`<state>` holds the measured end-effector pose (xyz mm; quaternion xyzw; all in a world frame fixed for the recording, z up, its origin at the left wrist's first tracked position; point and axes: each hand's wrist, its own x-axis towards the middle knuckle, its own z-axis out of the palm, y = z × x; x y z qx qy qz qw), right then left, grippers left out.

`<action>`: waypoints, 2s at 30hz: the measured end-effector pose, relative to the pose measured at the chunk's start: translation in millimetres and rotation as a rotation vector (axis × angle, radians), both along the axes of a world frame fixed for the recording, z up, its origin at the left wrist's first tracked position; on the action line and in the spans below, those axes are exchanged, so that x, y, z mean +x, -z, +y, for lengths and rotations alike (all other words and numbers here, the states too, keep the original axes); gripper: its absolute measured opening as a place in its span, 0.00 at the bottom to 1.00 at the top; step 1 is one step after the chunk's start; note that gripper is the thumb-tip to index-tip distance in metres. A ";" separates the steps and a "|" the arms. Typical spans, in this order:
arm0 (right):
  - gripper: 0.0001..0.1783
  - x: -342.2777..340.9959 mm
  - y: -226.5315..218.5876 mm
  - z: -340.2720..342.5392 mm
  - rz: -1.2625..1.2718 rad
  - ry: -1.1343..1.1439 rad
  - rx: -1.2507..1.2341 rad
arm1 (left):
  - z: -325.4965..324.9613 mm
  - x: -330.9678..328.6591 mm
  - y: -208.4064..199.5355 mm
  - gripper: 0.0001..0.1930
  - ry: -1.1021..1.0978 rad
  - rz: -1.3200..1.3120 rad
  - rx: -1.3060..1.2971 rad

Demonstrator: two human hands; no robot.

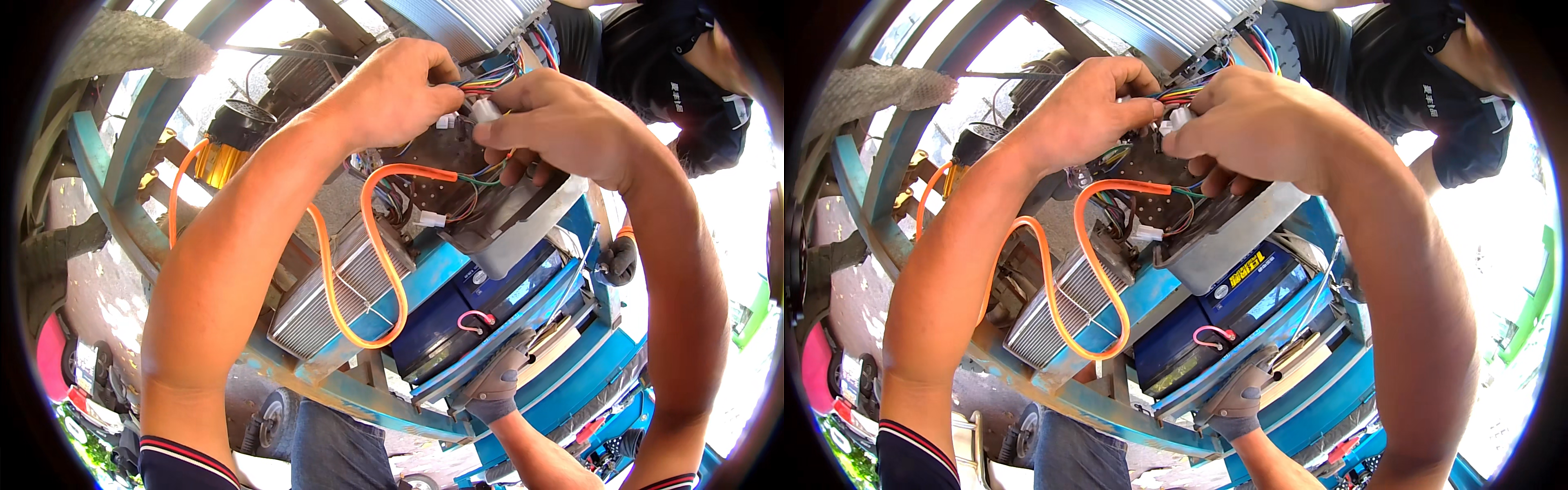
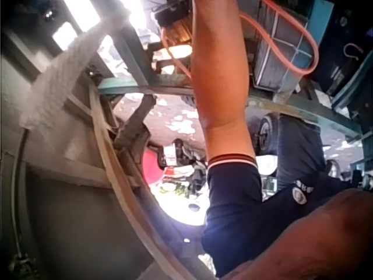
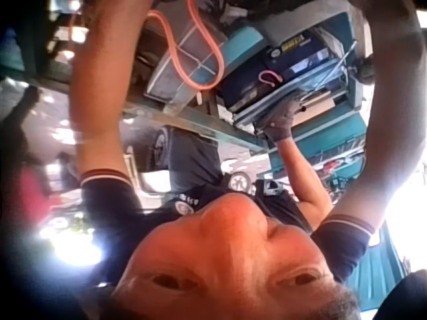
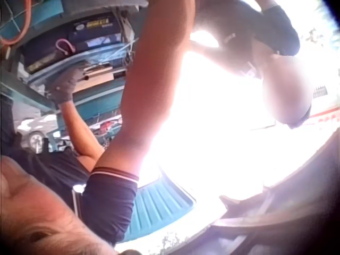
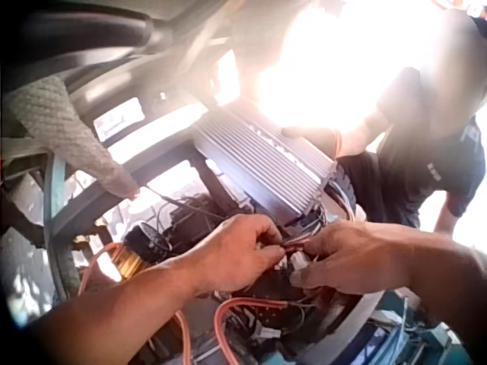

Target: The person uses a screwdriver to tighten connections on a terminal block within the electrical compartment of a blue three-wheeled vehicle. They then disconnect and reconnect several multi-pin wire connectors and check the handlebar controls.

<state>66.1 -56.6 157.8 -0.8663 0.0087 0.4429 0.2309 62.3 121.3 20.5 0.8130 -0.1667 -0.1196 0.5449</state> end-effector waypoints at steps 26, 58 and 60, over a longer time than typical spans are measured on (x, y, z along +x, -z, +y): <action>0.22 8.0 27.4 -13.4 -0.183 -0.467 -0.322 | -46.7 -18.4 -5.6 0.16 0.348 0.105 0.506; 0.04 2.4 42.4 -29.0 -0.275 -0.597 -0.266 | -52.9 10.7 35.0 0.09 -0.018 -0.134 0.379; 0.05 3.5 42.4 -27.1 -0.268 -0.650 -0.280 | -44.7 11.3 39.9 0.10 0.044 -0.236 0.401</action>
